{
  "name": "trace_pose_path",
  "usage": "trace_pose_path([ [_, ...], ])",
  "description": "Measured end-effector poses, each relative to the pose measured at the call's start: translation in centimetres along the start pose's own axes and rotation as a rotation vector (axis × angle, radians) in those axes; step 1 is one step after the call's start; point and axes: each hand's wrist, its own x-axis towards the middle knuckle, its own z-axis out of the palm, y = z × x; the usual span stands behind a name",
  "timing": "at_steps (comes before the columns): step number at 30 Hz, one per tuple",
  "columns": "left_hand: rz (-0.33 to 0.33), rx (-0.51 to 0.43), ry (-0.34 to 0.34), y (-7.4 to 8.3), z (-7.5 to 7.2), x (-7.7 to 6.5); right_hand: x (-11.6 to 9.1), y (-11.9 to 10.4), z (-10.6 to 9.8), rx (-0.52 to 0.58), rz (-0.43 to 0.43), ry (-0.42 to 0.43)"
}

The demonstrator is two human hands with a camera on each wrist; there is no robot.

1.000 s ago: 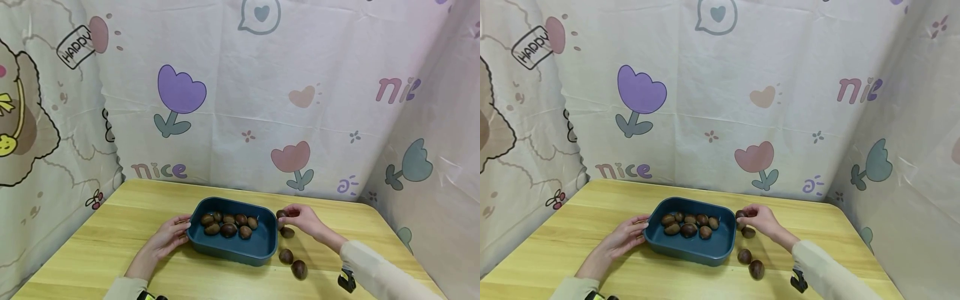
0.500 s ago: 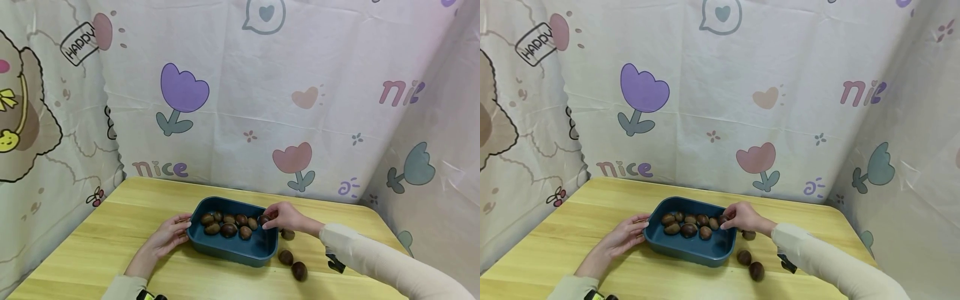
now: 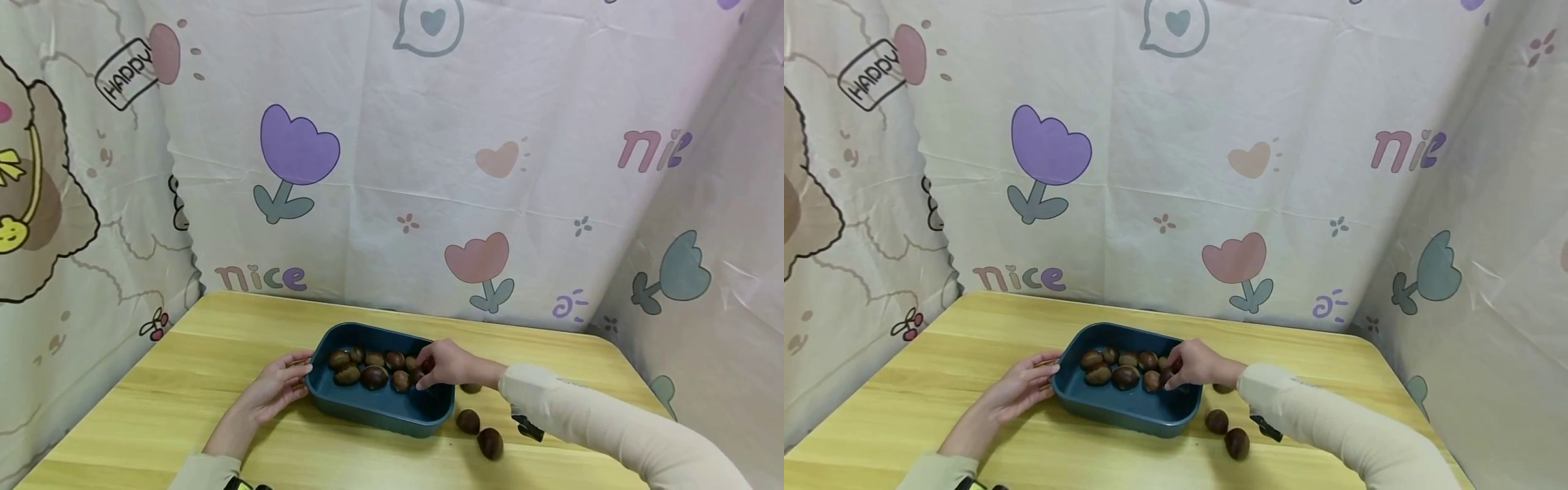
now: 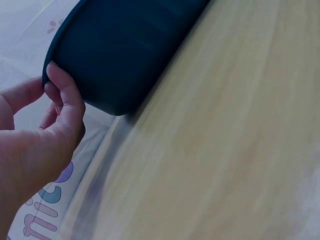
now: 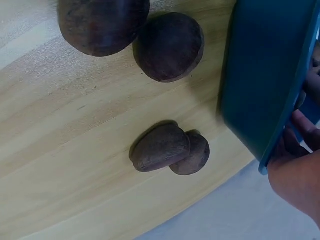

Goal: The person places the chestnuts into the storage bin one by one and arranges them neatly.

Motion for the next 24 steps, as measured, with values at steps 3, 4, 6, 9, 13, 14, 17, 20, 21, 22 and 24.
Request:
trace_pose_path([
  [3,-0.001,0.003,0.002,0.0,0.1,0.0,0.0,0.0,0.2,-0.018,0.002,0.012],
  [4,-0.001,0.004,0.004,0.0,0.1,0.0,0.0,0.1,0.2,-0.021,0.000,0.016],
  [6,-0.009,0.010,0.017,0.0,0.2,0.0,0.1,0.1,0.3,-0.033,-0.006,0.025],
  [9,-0.015,0.018,0.026,0.0,0.2,0.0,0.1,0.0,0.4,-0.044,-0.006,0.035],
  [13,-0.021,0.012,0.020,0.1,0.1,-0.1,0.2,0.0,0.6,-0.043,0.005,0.040],
  [14,-0.023,0.008,0.019,0.1,0.1,-0.1,0.2,0.0,0.6,-0.043,0.009,0.042],
  [17,-0.028,0.002,0.016,0.1,0.2,-0.1,0.2,0.1,1.0,-0.044,0.016,0.053],
  [20,-0.029,0.004,0.016,0.1,0.2,-0.2,0.2,0.0,1.2,-0.041,0.012,0.058],
  [21,-0.029,0.006,0.016,0.1,0.2,-0.2,0.2,0.0,1.2,-0.031,0.011,0.055],
  [22,-0.028,0.006,0.016,0.1,0.2,-0.1,0.1,0.0,1.1,-0.016,0.011,0.052],
  [24,-0.027,0.011,0.016,0.1,0.2,-0.1,0.1,-0.1,0.9,0.023,0.008,0.052],
])
